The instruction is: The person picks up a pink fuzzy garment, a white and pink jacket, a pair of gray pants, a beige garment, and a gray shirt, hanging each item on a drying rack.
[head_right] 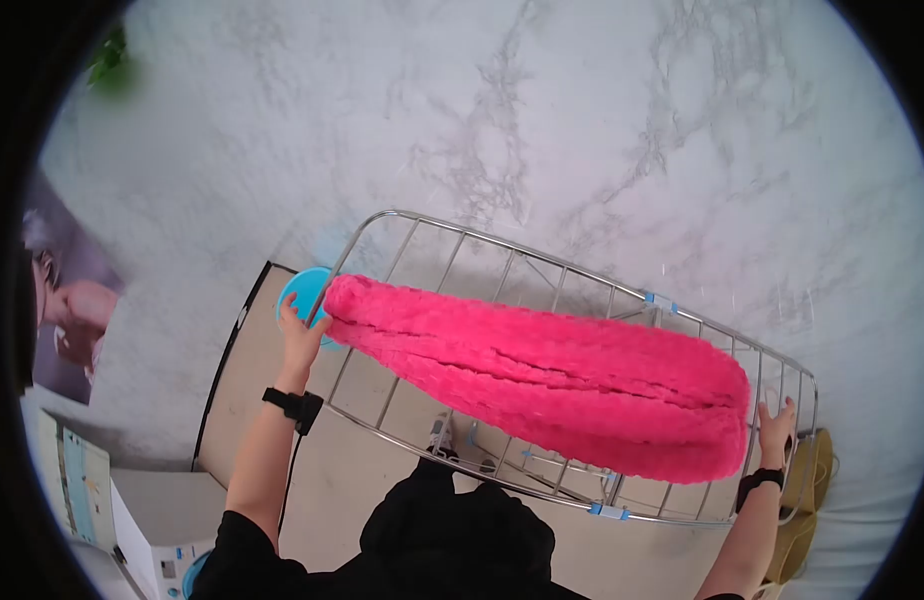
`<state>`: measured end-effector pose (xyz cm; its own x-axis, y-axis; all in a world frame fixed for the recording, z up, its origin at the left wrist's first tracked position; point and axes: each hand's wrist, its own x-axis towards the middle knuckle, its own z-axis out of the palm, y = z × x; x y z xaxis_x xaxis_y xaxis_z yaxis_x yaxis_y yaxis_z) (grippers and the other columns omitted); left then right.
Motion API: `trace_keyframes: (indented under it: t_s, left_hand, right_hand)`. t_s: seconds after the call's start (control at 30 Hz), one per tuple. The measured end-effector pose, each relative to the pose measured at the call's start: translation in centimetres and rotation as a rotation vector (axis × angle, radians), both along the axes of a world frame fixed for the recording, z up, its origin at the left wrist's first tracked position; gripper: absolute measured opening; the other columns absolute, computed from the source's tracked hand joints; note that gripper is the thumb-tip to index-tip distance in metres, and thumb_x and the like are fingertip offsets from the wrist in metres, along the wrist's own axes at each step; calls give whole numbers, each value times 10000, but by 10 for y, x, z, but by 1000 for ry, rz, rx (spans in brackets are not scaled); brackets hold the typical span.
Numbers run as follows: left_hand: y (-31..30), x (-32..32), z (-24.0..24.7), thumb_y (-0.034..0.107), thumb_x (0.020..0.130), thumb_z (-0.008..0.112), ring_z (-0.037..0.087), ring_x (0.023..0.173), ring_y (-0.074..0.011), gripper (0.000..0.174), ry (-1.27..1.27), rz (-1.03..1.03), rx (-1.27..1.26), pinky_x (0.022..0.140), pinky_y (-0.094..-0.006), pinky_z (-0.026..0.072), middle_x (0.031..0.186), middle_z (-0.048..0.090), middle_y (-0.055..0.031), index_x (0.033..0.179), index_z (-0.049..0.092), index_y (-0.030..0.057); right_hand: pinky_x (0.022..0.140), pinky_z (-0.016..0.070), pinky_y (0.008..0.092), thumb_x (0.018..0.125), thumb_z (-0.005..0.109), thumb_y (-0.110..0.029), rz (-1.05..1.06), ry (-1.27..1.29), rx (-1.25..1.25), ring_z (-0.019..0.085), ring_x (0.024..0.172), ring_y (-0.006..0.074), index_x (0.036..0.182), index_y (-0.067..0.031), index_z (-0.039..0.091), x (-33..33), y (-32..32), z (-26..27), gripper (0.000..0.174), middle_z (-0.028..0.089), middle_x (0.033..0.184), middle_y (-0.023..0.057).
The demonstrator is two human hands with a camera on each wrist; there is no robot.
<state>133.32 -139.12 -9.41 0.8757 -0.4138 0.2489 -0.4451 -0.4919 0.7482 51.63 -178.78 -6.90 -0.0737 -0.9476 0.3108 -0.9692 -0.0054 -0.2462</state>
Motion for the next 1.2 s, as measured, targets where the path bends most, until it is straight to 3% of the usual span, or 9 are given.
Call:
trace_keyframes:
  t_s: [0.13,0.43,0.53,0.6,0.73,0.8,1.0,1.1,1.2]
  left_hand:
    - [-36,14,42,156,748,730,458,1200,-384,578,-132,-541,171,1009,-433,397,1276,473,-202,1260,485,46]
    - [-126,108,17,173,746,726,633,954,-333,524,242,-907,291,843,-394,502,1030,656,-174,1207,531,20]
    - [-148,121,18,113,755,683,642,857,-276,414,-4,-762,516,767,-393,500,927,660,-129,1136,556,10]
    - [-164,131,26,43,760,625,613,744,-226,367,216,-635,63,680,-358,490,820,621,-94,1117,543,24]
    - [-189,128,27,-2,762,584,573,708,-165,451,316,-593,-171,632,-312,477,770,579,-74,1197,482,64]
    - [-188,133,4,-1,772,617,579,762,-142,591,243,-435,187,641,-292,487,851,597,-92,1308,385,92]
    - [-157,132,-57,47,775,702,633,924,-216,675,635,-569,-161,763,-336,524,1067,603,-164,1357,362,70]
    - [-137,118,-45,30,760,703,620,1018,-224,578,477,-756,345,819,-335,514,1125,603,-157,1286,466,56]
    - [-144,102,4,13,762,681,601,1044,-253,490,262,-626,338,847,-343,489,1138,604,-165,1224,521,39]
  right_hand:
    - [1005,386,430,823,692,-169,130,-144,156,497,1134,376,1291,27,443,92,79,-7,565,501,1249,243]
    - [938,434,422,789,652,-49,468,-84,251,513,1092,399,1173,-9,512,264,122,28,410,532,1132,213]
    - [940,439,443,794,645,-46,533,-108,247,510,1091,423,1177,-9,508,307,108,29,408,529,1127,225]
    - [946,435,444,796,647,-55,563,-132,276,507,1097,420,1191,-13,502,333,104,25,423,527,1151,223]
    - [965,423,446,799,656,-96,574,-130,126,492,1136,399,1237,-16,484,359,99,14,477,510,1236,209]
    - [966,423,447,803,655,-107,575,-92,110,491,1140,393,1246,-20,483,362,105,18,484,508,1246,205]
    - [1019,364,483,835,641,-227,773,113,170,488,1184,339,1271,-109,524,353,142,8,467,497,1326,133]
    - [1000,364,486,823,649,-239,767,89,328,517,1127,315,1173,-146,588,359,142,-1,367,547,1234,109]
    - [932,393,444,797,655,-193,808,138,418,541,988,294,983,-115,610,360,132,5,207,572,991,90]
